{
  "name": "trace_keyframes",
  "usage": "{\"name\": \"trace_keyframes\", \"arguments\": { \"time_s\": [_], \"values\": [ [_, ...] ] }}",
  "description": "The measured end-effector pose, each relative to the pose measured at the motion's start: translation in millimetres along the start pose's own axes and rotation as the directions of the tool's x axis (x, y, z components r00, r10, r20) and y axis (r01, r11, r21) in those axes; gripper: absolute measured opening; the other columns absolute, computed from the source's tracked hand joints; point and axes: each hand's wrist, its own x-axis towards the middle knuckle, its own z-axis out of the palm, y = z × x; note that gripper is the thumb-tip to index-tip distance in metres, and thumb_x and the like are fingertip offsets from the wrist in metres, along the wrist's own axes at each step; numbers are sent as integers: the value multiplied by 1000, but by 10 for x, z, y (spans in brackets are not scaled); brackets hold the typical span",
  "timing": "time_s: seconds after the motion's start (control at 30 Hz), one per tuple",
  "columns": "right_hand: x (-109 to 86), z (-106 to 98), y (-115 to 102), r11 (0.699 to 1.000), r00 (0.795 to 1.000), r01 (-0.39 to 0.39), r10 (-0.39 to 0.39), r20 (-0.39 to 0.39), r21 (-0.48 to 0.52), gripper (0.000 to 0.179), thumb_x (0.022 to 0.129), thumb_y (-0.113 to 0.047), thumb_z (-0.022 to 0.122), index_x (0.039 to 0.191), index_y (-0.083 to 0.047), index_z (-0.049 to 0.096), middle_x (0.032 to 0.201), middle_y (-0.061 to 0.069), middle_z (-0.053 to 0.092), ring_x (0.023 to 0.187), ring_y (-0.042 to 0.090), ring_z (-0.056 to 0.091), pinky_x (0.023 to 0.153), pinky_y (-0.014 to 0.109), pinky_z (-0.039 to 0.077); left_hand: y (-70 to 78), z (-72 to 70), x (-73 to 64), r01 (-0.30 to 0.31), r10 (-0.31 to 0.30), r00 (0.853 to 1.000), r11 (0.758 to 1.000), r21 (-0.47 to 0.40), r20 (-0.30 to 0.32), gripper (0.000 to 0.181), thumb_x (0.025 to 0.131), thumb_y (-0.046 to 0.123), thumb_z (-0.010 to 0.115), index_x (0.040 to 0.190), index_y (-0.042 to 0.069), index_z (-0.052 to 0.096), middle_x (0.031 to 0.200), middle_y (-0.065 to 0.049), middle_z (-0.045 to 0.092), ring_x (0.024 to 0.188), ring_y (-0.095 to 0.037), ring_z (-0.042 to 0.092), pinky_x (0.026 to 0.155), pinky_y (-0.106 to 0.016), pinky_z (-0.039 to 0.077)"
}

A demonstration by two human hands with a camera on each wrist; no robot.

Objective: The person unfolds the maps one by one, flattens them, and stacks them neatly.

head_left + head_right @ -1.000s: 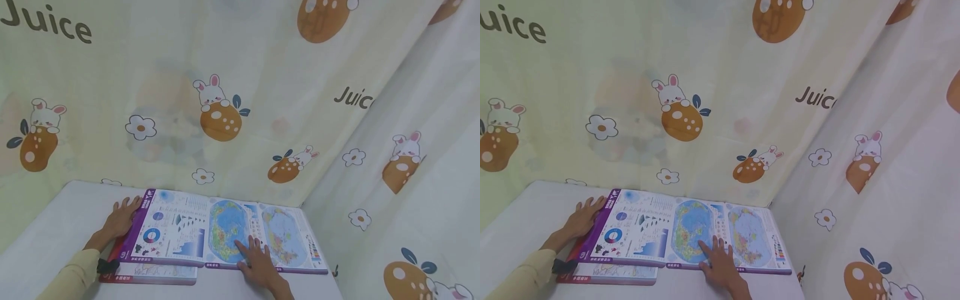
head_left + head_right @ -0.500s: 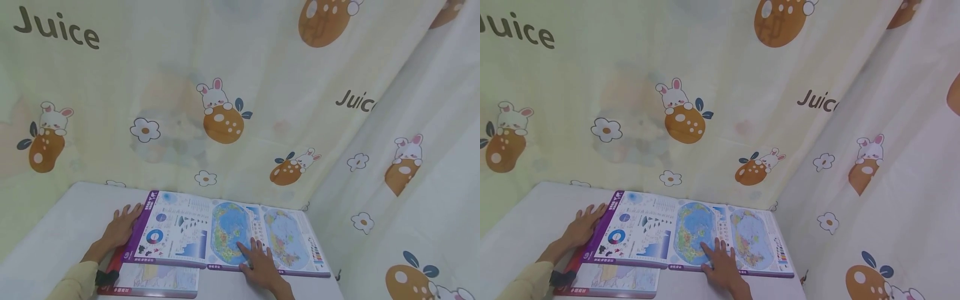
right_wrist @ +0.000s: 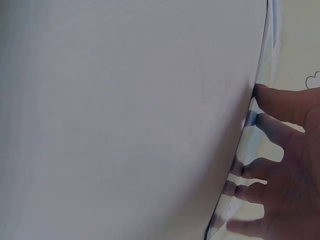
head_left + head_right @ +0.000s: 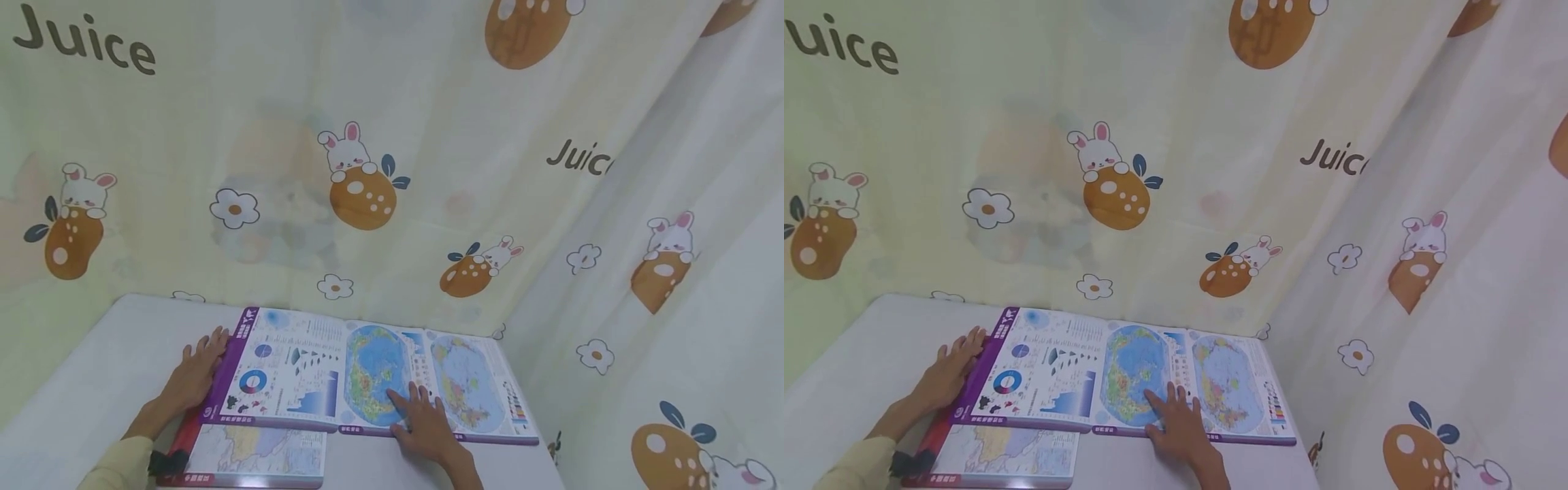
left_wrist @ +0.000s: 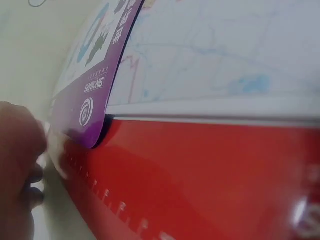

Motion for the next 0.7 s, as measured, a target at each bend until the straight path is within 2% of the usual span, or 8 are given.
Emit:
{"name": "trace_keyframes", "arguments": {
  "time_s": [0.07, 0.1, 0.2, 0.27, 0.37, 0.47, 0.57, 0.7],
  "values": [
    [32, -19, -18, 1000, 1000, -5, 5, -3, -23, 65, 97, -40, 71, 159, -24, 58, 159, 37, 51, 149, 65, 41, 112, 91, 26, 40, -53, -10, 67, -67, 998, 998, -5, 3, 61, 114, 13, 44, 163, -17, 24, 167, -46, 27, 150, -70, 32, 121, -79, 28],
    [43, -41, -40, 1000, 1000, -7, 8, 1, -28, 65, 96, -39, 72, 158, -23, 59, 159, 37, 51, 149, 66, 41, 112, 92, 24, 68, -85, -23, 95, -95, 995, 995, 6, -7, 60, 115, 13, 42, 162, -19, 24, 163, -47, 33, 145, -68, 41, 118, -77, 36],
    [57, -140, -148, 999, 1000, -29, 29, -3, -23, 67, 93, -36, 77, 157, -21, 59, 158, 37, 52, 149, 63, 44, 113, 90, 26, 197, -198, -81, 166, -163, 984, 985, 41, -72, 53, 114, 11, 45, 155, -23, 37, 139, -46, 59, 111, -57, 70, 98, -68, 56],
    [45, -189, -259, 999, 997, -42, 41, -58, -18, 65, 94, -34, 79, 154, -18, 62, 155, 34, 58, 143, 57, 55, 112, 83, 37, 290, -273, -163, 220, -214, 970, 975, 38, -114, 43, 111, 8, 51, 143, -21, 53, 114, -41, 72, 81, -41, 72, 76, -57, 60],
    [44, -237, -466, 998, 972, -67, 63, -224, -9, 54, 94, -29, 82, 145, -14, 70, 129, 22, 78, 108, 38, 77, 98, 62, 56, 425, -373, -289, 312, -308, 941, 950, 6, -138, 34, 109, 8, 55, 126, -20, 63, 94, -34, 75, 65, -28, 65, 61, -44, 55],
    [57, -258, -727, 990, 917, -122, 139, -374, 68, 33, 95, -26, 83, 126, -13, 81, 97, 7, 85, 71, 18, 76, 74, 39, 60, 518, -432, -405, 386, -385, 916, 922, -10, -114, 34, 109, 11, 56, 121, -20, 64, 93, -34, 74, 62, -24, 63, 60, -40, 54],
    [65, -215, -995, 953, 883, -190, 270, -383, 235, 15, 96, -23, 82, 106, -13, 85, 77, 1, 81, 59, 5, 67, 61, 28, 54, 586, -451, -481, 461, -462, 885, 887, -30, -58, 38, 110, 14, 55, 119, -22, 62, 91, -33, 73, 64, -25, 64, 62, -40, 54],
    [42, -26, -1283, 862, 866, -280, 417, -276, 423, 9, 95, -21, 82, 89, -14, 83, 74, -5, 76, 64, 2, 63, 65, 25, 52, 660, -445, -547, 546, -546, 838, 837, -38, 25, 39, 109, 18, 57, 106, -20, 62, 74, -20, 63, 66, -26, 58, 60, -36, 46]
  ]
}}
